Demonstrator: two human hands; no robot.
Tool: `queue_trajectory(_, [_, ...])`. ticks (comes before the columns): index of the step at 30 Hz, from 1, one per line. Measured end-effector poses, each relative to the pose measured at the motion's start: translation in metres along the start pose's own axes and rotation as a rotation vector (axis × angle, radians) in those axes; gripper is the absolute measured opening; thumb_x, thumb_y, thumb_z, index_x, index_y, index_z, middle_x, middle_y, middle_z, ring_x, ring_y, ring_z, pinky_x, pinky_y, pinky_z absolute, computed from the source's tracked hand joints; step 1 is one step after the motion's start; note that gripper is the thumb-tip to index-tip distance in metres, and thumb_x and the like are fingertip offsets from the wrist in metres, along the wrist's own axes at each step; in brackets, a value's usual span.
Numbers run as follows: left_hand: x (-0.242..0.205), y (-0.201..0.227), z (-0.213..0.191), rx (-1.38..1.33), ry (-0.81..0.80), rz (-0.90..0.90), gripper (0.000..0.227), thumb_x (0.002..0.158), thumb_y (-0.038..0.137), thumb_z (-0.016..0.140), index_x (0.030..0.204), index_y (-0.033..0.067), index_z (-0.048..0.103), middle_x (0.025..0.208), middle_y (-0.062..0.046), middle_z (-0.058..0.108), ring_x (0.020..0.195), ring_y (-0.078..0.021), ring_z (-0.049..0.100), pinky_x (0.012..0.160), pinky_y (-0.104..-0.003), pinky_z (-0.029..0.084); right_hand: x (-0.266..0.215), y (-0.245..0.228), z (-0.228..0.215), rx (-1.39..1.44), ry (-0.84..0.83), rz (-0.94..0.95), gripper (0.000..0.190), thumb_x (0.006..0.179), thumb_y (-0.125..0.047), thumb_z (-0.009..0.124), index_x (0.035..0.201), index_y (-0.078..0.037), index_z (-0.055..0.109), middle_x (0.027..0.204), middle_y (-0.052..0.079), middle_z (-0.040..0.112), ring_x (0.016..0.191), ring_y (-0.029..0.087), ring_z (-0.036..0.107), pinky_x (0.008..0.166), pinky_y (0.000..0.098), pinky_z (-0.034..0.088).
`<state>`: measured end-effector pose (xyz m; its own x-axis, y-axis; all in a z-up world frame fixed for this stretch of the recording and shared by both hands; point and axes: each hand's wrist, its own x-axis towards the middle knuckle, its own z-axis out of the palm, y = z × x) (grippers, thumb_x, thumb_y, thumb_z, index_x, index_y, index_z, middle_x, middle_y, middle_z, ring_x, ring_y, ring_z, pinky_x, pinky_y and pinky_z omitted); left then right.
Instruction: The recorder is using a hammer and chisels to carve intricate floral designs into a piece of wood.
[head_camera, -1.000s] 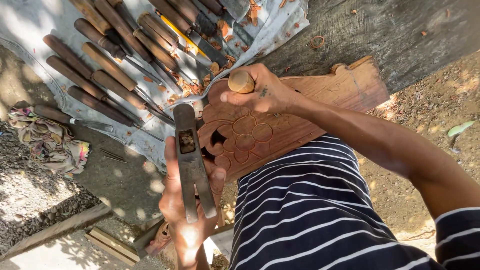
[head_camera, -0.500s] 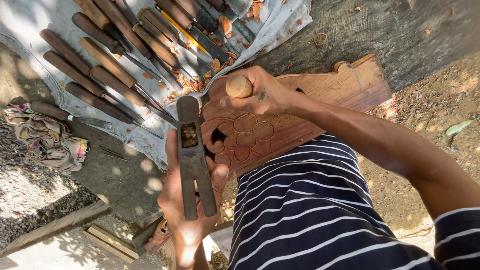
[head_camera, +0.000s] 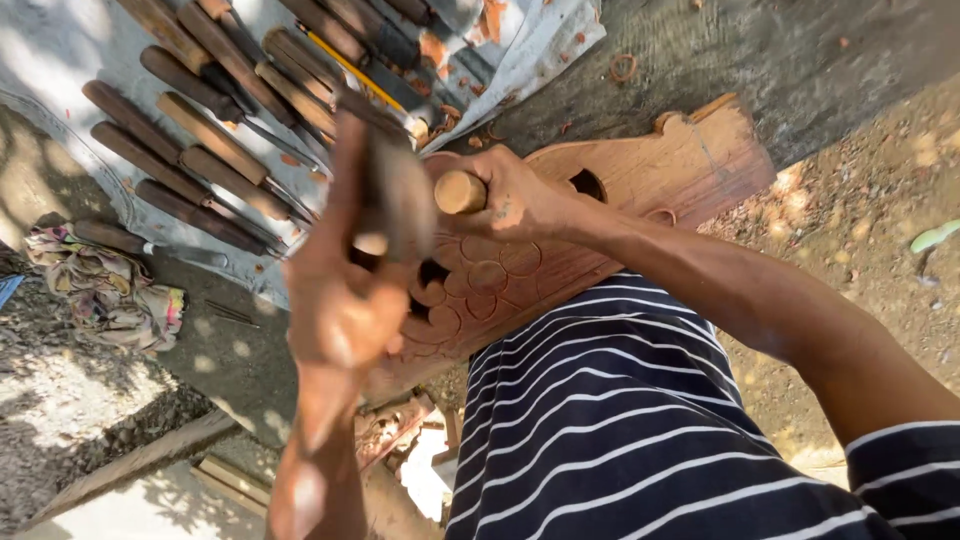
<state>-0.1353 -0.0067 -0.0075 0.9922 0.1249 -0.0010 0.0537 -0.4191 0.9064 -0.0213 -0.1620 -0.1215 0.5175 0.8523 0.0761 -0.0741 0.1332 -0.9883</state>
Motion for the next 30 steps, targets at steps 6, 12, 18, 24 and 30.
queue_trajectory(6, [0.021, 0.017, 0.008, 0.01, -0.063, -0.132, 0.068, 0.098, -0.011, 0.054, 0.157, 0.0218, 0.045, 0.119, -0.008, 0.073, 0.066, -0.0085, 0.062, 0.054, -0.025, 0.048, -0.01, 0.044, -0.008, 0.018, 0.087, 0.072, 0.026, 0.093, -0.019, 0.077, 0.108, 0.001, 0.07, 0.093, 0.001, 0.072, 0.084, 0.01, 0.064, 0.074, 0.0301, 0.054])
queue_trajectory(12, [0.044, 0.025, 0.009, 0.222, -0.053, -0.089, 0.072, 0.098, -0.01, 0.053, 0.16, 0.0207, 0.033, 0.129, -0.011, 0.07, 0.088, -0.0137, 0.069, 0.075, -0.025, 0.061, -0.016, 0.043, -0.013, 0.085, 0.233, 0.133, 0.021, 0.085, -0.019, 0.076, 0.089, -0.004, 0.063, 0.076, 0.004, 0.058, 0.062, 0.012, 0.052, 0.056, 0.0284, 0.042])
queue_trajectory(18, [0.059, 0.03, 0.014, 0.451, -0.252, -0.17, 0.081, 0.085, -0.007, 0.062, 0.158, 0.0203, 0.039, 0.12, -0.019, 0.071, 0.079, -0.018, 0.071, 0.064, -0.026, 0.059, -0.023, 0.05, -0.02, 0.124, 0.208, -0.191, 0.019, 0.09, -0.014, 0.081, 0.101, -0.004, 0.069, 0.093, 0.003, 0.07, 0.077, 0.012, 0.063, 0.07, 0.0291, 0.053])
queue_trajectory(24, [0.061, 0.017, 0.037, 0.228, -0.135, 0.178, 0.067, 0.1, -0.011, 0.064, 0.147, 0.0333, 0.047, 0.125, -0.012, 0.066, 0.091, -0.0177, 0.074, 0.076, -0.026, 0.062, -0.029, 0.026, -0.021, -0.02, 0.371, 0.088, 0.018, 0.094, -0.017, 0.078, 0.087, -0.006, 0.065, 0.078, -0.001, 0.064, 0.065, 0.009, 0.058, 0.057, 0.0276, 0.044])
queue_trajectory(30, [0.074, 0.045, 0.027, 0.039, -0.322, 0.02, 0.072, 0.101, -0.011, 0.048, 0.16, 0.0284, 0.037, 0.143, -0.016, 0.065, 0.102, -0.0253, 0.074, 0.07, -0.025, 0.053, -0.04, 0.024, -0.014, -0.013, 0.566, 0.207, 0.025, 0.097, -0.026, 0.072, 0.085, -0.006, 0.061, 0.068, -0.003, 0.056, 0.057, 0.007, 0.052, 0.048, 0.0261, 0.04])
